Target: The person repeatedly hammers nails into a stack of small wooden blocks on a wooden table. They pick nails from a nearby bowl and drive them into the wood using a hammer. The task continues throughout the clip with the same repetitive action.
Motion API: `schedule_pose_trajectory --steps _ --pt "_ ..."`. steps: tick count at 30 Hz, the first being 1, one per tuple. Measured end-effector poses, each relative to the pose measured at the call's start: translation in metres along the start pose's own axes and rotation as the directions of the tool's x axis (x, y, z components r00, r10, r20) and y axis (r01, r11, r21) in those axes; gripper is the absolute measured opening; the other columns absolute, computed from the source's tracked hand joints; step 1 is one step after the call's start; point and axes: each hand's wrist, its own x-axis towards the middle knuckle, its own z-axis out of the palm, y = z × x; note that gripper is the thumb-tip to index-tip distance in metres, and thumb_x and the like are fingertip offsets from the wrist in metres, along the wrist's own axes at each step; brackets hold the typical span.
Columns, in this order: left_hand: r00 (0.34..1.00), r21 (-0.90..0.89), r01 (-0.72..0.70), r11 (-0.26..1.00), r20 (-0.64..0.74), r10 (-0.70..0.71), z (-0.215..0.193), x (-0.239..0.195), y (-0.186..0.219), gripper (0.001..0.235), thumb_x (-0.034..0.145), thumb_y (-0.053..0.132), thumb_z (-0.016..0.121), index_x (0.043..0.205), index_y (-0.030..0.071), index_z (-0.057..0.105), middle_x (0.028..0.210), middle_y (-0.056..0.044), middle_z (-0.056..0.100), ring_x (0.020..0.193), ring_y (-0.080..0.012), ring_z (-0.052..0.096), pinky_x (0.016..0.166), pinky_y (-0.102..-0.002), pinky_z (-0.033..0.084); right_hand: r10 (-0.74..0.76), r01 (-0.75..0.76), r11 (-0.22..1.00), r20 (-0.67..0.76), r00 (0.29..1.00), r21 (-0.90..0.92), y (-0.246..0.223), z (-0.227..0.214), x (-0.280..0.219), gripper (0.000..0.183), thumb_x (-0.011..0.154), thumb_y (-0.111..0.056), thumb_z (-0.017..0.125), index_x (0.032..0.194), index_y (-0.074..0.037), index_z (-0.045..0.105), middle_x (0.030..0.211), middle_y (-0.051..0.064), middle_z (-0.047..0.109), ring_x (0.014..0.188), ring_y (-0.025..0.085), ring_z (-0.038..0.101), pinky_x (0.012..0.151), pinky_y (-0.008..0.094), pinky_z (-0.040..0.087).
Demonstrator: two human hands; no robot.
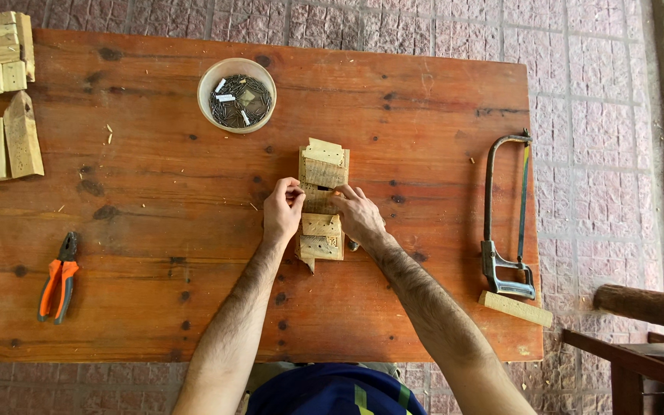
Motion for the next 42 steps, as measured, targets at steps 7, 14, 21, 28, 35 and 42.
schedule_pose_trajectory --steps 7,14,21,28,35,42 --pt "1.0 0.023 0.003 1.0 0.014 -0.003 -0.003 -0.003 -0.001 0.035 0.1 0.001 0.086 0.13 0.01 0.069 0.109 -0.012 0.088 0.105 -0.0334 0.086 0.085 -0.041 0.072 -0.008 0.008 1.0 -0.004 1.0 -0.012 0.01 0.012 0.006 0.032 0.099 -0.016 0.082 0.131 -0.022 0.08 0.151 -0.005 0.063 0.134 0.031 0.068 0.1 0.046 0.069" --pt "0.998 0.038 -0.018 0.999 0.061 0.016 0.001 -0.006 0.004 0.036 0.1 -0.001 0.085 0.13 0.01 0.07 0.108 -0.012 0.087 0.106 -0.035 0.085 0.085 -0.043 0.073 -0.002 0.002 1.0 0.003 1.0 0.006 0.009 0.011 0.005 0.032 0.099 -0.015 0.081 0.131 -0.021 0.081 0.154 -0.002 0.063 0.138 0.034 0.067 0.101 0.048 0.069" --pt "0.992 0.16 -0.11 0.981 0.081 0.098 0.004 -0.004 0.006 0.036 0.1 -0.002 0.083 0.13 0.012 0.068 0.106 -0.012 0.085 0.104 -0.0362 0.084 0.082 -0.047 0.074 -0.004 0.004 1.0 -0.018 1.0 0.029 0.006 0.008 0.003 0.032 0.098 -0.013 0.081 0.129 -0.022 0.08 0.153 -0.001 0.065 0.139 0.035 0.068 0.101 0.051 0.069" --pt "0.971 0.366 -0.231 0.902 0.148 0.188 0.02 0.0 -0.026 0.042 0.096 0.002 0.087 0.129 0.018 0.066 0.102 -0.003 0.084 0.1 -0.0286 0.085 0.083 -0.043 0.075 0.019 -0.019 1.0 -0.007 1.0 0.015 0.006 0.009 0.003 0.032 0.101 -0.014 0.08 0.131 -0.022 0.08 0.155 -0.003 0.064 0.142 0.032 0.067 0.102 0.047 0.07" --pt "0.972 0.337 -0.228 0.913 0.135 0.193 0.022 -0.002 -0.026 0.043 0.096 0.0 0.085 0.129 0.016 0.063 0.099 -0.01 0.083 0.097 -0.0349 0.084 0.082 -0.046 0.073 0.027 -0.028 1.0 0.079 0.997 0.013 -0.006 -0.023 -0.027 0.035 0.109 -0.011 0.071 0.138 -0.028 0.083 0.16 -0.002 0.066 0.148 0.029 0.065 0.105 0.043 0.067" --pt "0.974 0.356 -0.224 0.907 0.106 0.199 0.027 -0.005 -0.028 0.043 0.096 -0.001 0.084 0.128 0.016 0.062 0.097 -0.013 0.081 0.092 -0.0344 0.084 0.078 -0.047 0.073 0.343 -0.342 0.939 -0.162 0.925 0.037 0.021 0.0 -0.107 0.053 0.104 -0.031 0.079 0.153 -0.019 0.064 0.141 0.012 0.066 0.138 0.037 0.068 0.106 0.052 0.067"
